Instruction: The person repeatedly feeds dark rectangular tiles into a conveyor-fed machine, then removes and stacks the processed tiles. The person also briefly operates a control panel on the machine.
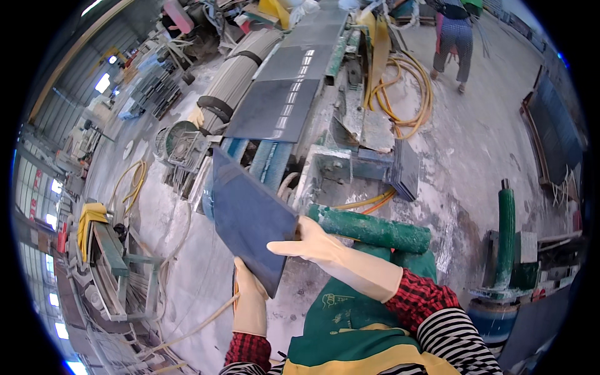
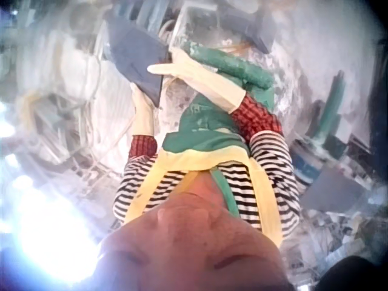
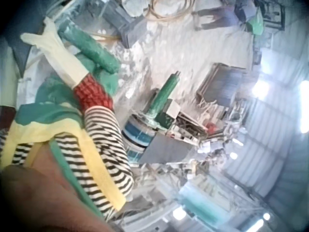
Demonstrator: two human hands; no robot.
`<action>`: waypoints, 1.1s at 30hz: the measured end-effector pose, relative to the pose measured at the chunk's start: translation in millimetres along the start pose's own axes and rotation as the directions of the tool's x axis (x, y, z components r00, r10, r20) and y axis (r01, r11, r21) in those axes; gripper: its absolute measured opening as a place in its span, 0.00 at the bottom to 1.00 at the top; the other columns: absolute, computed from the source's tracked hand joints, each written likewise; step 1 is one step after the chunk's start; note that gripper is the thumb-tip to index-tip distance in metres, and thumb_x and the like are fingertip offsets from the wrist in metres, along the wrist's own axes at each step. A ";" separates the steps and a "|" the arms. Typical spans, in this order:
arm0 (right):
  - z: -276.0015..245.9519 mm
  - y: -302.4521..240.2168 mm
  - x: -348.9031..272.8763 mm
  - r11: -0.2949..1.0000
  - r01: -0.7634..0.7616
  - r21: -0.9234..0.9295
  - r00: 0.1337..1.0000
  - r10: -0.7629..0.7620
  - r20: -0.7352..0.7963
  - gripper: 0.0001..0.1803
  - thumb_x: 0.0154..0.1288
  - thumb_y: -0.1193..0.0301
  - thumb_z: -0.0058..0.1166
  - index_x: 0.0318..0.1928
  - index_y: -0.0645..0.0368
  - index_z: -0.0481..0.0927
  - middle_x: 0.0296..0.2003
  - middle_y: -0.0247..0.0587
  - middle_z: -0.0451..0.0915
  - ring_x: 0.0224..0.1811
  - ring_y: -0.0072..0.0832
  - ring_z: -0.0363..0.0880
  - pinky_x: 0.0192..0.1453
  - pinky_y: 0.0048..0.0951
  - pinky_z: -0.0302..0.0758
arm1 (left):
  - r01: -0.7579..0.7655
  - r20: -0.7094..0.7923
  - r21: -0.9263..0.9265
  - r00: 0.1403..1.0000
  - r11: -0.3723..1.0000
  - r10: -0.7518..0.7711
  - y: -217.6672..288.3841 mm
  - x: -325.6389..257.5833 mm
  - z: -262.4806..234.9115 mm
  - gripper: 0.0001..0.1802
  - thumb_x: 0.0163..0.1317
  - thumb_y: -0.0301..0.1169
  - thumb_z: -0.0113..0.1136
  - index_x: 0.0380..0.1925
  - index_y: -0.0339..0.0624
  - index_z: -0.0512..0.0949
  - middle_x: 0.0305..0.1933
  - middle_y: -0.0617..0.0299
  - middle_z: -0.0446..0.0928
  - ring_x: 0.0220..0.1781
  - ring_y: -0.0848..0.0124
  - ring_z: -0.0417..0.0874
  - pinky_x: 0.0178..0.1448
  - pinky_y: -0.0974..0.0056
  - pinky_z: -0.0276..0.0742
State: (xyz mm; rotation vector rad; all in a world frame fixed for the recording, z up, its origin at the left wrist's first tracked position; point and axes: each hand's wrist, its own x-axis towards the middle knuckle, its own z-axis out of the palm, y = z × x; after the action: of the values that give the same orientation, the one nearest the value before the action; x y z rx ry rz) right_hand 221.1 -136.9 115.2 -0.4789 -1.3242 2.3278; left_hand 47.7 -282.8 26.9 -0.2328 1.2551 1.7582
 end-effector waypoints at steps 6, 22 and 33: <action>-19.7 -35.4 -42.9 0.986 -0.016 0.164 0.970 0.055 -0.235 0.30 0.62 0.68 0.61 0.63 0.67 0.70 0.54 0.42 0.77 0.51 0.29 0.77 0.57 0.31 0.74 | 0.014 0.109 0.257 0.993 0.966 -0.043 14.8 38.7 40.2 0.37 0.74 0.56 0.39 0.70 0.39 0.63 0.70 0.53 0.68 0.69 0.55 0.72 0.71 0.50 0.70; -72.7 -18.1 -352.8 0.693 0.720 0.031 0.233 -0.198 -0.952 0.17 0.66 0.70 0.59 0.51 0.70 0.78 0.47 0.49 0.82 0.44 0.37 0.83 0.59 0.44 0.79 | -0.053 0.528 0.805 0.520 0.592 -0.671 -188.1 -97.3 313.8 0.26 0.69 0.43 0.56 0.57 0.31 0.75 0.56 0.53 0.79 0.53 0.62 0.82 0.60 0.60 0.77; 54.3 63.5 -460.6 0.317 0.869 -0.380 -0.354 -0.138 -0.925 0.29 0.69 0.75 0.50 0.68 0.70 0.60 0.65 0.56 0.69 0.68 0.50 0.69 0.74 0.56 0.64 | -0.180 0.281 0.928 -0.234 0.326 -0.930 -329.0 -262.6 297.7 0.32 0.66 0.32 0.60 0.67 0.32 0.66 0.63 0.51 0.74 0.60 0.64 0.78 0.65 0.61 0.73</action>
State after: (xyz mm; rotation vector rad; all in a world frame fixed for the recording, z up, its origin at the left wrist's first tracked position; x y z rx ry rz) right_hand 575.9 -442.0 127.6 -0.6690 0.1027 0.6848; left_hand 544.4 -174.0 112.6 0.8753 0.3737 -0.0161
